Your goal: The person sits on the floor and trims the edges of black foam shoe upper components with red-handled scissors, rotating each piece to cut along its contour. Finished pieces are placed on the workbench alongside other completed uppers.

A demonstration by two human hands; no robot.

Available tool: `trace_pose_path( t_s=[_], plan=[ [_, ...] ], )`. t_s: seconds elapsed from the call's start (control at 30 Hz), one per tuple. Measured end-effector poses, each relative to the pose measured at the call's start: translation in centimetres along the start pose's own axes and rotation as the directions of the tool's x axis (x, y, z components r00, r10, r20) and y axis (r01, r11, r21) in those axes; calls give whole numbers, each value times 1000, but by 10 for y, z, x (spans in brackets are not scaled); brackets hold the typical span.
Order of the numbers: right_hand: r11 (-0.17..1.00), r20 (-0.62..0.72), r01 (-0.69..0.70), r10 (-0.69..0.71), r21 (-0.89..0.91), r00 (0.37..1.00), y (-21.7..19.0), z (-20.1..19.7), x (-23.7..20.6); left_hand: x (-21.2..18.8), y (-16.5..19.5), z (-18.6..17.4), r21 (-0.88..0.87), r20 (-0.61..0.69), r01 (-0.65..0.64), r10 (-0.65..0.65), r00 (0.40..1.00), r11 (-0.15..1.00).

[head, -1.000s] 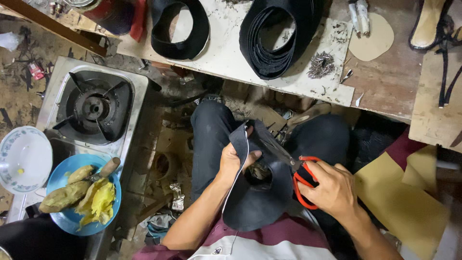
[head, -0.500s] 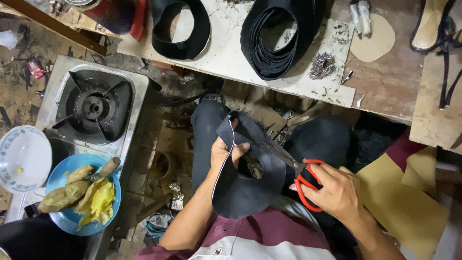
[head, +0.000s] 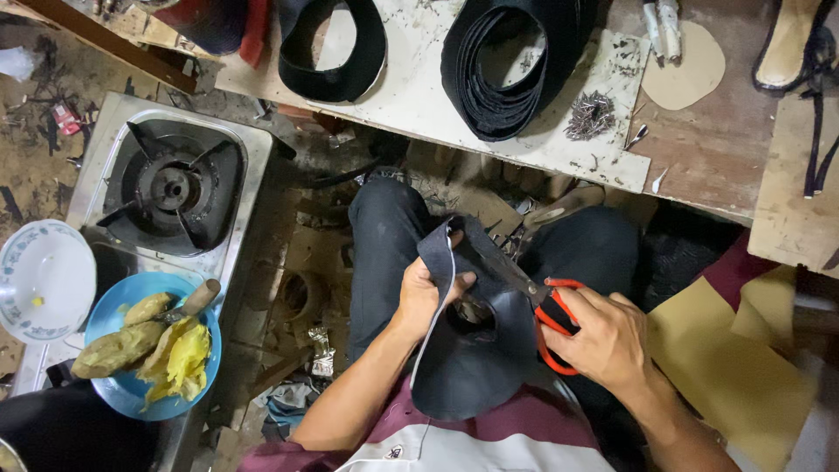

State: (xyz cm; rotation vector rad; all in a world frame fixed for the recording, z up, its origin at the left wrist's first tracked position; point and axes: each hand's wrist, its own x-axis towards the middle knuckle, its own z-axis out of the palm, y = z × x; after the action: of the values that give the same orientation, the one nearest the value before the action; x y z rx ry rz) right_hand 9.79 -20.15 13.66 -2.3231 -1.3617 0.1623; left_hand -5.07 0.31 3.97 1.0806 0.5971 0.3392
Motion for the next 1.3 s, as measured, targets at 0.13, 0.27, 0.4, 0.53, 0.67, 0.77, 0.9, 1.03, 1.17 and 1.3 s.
trace_pose_path(
  t_s=[0.13,0.27,0.4,0.53,0.67,0.77,0.9,1.03,1.17,1.3],
  plan=[
    [999,45,-16,14,39,999,4,1,-1,0,8,1,60,-1,17,-17,1000,998],
    [994,82,-75,69,78,994,9,7,-4,3,9,2,59,-37,30,-28,999,998],
    [996,111,-43,34,84,993,16,12,-7,2,5,0,36,-13,15,-15,1000,999],
    [993,137,9,-26,119,990,20,13,-9,4,0,-3,93,-25,-7,10,1000,996],
    [989,127,-85,69,120,989,16,13,-8,4,-5,-3,106,12,-30,29,1000,994],
    [990,110,-89,77,105,991,10,12,-4,2,-8,-1,-37,60,-24,26,998,999],
    [986,118,-101,86,132,989,5,12,2,1,-7,-2,220,66,-17,2,998,975],
    [974,155,-160,135,162,979,6,13,0,4,-6,-2,178,91,-51,35,995,983],
    [970,153,-143,114,197,982,6,13,-3,4,-5,-5,160,125,-136,117,985,978],
    [980,131,-143,124,139,984,3,10,-3,10,-9,-9,53,57,-6,3,998,999]
  ],
)
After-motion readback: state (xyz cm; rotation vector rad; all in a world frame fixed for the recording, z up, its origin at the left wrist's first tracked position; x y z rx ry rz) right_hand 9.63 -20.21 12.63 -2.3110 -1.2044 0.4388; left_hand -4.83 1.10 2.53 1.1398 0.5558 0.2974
